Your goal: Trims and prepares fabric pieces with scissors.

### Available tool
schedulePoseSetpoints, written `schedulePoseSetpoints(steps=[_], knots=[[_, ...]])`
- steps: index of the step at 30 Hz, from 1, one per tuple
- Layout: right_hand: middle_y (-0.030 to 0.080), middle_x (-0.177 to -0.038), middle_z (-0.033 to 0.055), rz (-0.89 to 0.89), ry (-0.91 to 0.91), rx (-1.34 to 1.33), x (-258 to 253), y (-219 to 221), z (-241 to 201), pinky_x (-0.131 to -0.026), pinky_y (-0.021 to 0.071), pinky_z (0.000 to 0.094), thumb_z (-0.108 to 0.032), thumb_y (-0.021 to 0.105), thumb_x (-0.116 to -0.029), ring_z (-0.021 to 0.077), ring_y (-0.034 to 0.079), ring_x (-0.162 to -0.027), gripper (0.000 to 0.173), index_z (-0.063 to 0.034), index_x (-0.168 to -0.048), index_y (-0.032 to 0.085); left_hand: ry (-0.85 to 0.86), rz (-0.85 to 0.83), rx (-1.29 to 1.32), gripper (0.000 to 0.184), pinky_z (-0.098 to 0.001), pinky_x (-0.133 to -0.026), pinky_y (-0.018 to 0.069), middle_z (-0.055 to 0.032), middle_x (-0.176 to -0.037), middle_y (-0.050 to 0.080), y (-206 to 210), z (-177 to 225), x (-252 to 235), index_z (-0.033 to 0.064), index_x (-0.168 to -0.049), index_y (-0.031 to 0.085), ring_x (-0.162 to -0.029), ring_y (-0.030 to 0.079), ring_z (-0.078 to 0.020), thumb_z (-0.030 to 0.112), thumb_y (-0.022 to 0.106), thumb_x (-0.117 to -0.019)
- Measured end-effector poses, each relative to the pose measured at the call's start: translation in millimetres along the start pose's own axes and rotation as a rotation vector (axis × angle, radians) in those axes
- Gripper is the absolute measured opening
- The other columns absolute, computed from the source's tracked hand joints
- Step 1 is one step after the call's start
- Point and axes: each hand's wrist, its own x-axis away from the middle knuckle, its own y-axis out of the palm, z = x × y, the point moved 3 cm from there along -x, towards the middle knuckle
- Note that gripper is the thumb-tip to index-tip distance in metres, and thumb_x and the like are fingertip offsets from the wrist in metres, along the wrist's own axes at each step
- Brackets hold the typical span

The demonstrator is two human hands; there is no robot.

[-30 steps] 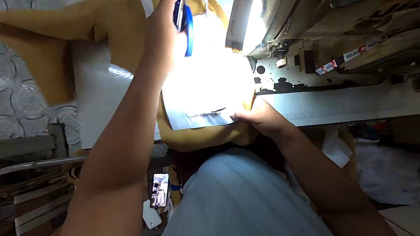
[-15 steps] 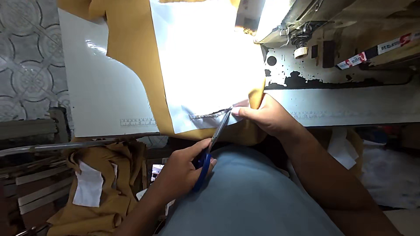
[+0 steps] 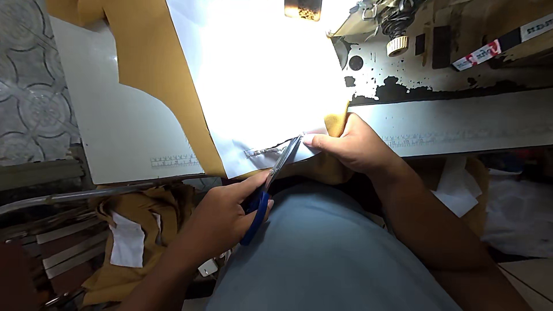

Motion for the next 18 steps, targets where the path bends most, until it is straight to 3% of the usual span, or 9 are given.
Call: schedulePoseSetpoints(steps=[10, 18], knots=[[0.074, -0.076, 0.0023, -0.05, -0.015, -0.067, -1.5, -2.6, 1.2, -0.065, 0.0603, 0.0216, -0.002, 0.071, -0.0921, 0.0057, 0.071, -0.068, 0.002, -0.0029, -0.09, 0.07, 0.027, -0.033, -0.058, 0.044, -0.0215, -0.072, 0.0589, 0.0096, -0.094, 0.075, -4.0, -1.5, -6.1, 0.0237, -0.138, 0.065, -0.079, 0.067, 0.0038, 0.044, 0.058, -0.0996], [0.074, -0.078, 0.0017, -0.052, -0.003, -0.102, -0.6, -3.3, 2.2, -0.067, 0.061, 0.022, 0.0, 0.071, -0.0901, 0.0057, 0.071, -0.07, 0.004, -0.0033, -0.092, 0.069, 0.034, -0.092, 0.048, 0.044, -0.0195, -0.072, 0.0585, 0.0123, -0.098, 0.075, -1.8, -7.8, -9.3, 0.027, -0.14, 0.063, -0.081, 0.067, 0.0057, 0.044, 0.058, -0.0998]])
